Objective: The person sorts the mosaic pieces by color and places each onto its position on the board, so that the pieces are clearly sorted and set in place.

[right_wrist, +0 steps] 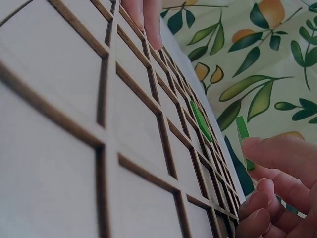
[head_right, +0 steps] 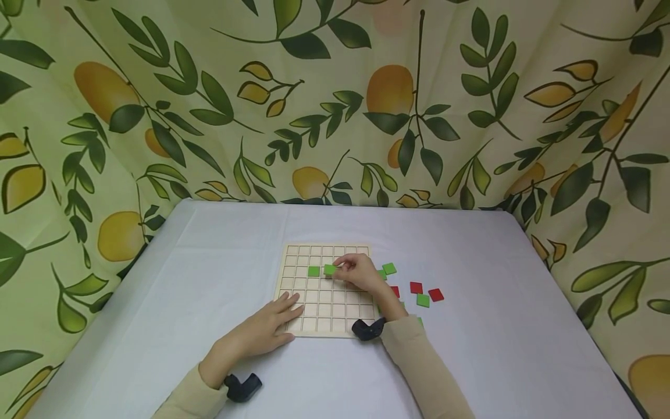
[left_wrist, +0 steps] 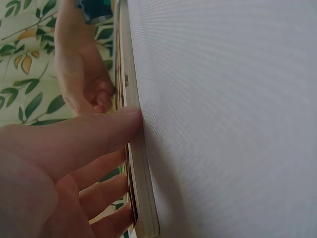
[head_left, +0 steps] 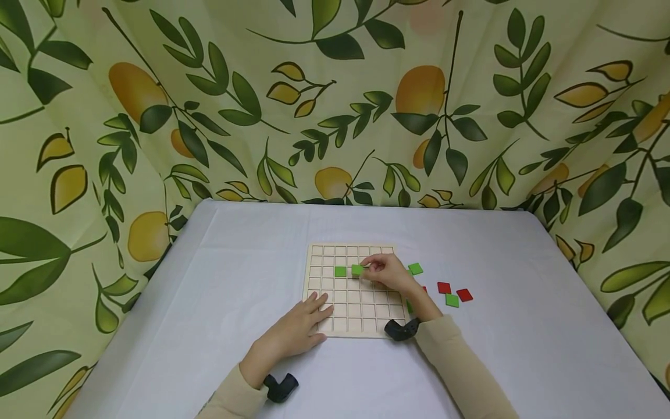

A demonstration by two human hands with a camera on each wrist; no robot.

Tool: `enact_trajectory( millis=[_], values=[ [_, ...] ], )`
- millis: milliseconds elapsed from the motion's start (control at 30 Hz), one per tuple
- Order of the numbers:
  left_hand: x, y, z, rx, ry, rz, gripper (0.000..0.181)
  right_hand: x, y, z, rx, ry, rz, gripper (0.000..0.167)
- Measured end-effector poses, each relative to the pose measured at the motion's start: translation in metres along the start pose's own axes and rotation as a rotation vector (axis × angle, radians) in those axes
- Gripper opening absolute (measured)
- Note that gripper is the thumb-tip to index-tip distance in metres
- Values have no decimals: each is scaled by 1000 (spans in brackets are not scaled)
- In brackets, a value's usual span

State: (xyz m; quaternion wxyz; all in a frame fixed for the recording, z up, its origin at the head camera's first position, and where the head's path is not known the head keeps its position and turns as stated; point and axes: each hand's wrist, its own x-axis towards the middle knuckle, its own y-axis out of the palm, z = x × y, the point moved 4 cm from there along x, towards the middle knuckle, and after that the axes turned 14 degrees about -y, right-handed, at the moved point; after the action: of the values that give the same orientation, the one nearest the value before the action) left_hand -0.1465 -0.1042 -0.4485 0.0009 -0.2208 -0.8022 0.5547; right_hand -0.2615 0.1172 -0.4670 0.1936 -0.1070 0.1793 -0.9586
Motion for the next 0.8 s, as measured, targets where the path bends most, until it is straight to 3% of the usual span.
enact_trajectory(
  millis=[567, 800],
  values=[
    [0, 0, 1, -24, 0, 9, 56, 10, 7, 1, -152, -29, 1, 25],
    [0, 0, 0, -5, 6, 1, 55, 11, 8, -1, -147, 38, 4, 26]
  ],
)
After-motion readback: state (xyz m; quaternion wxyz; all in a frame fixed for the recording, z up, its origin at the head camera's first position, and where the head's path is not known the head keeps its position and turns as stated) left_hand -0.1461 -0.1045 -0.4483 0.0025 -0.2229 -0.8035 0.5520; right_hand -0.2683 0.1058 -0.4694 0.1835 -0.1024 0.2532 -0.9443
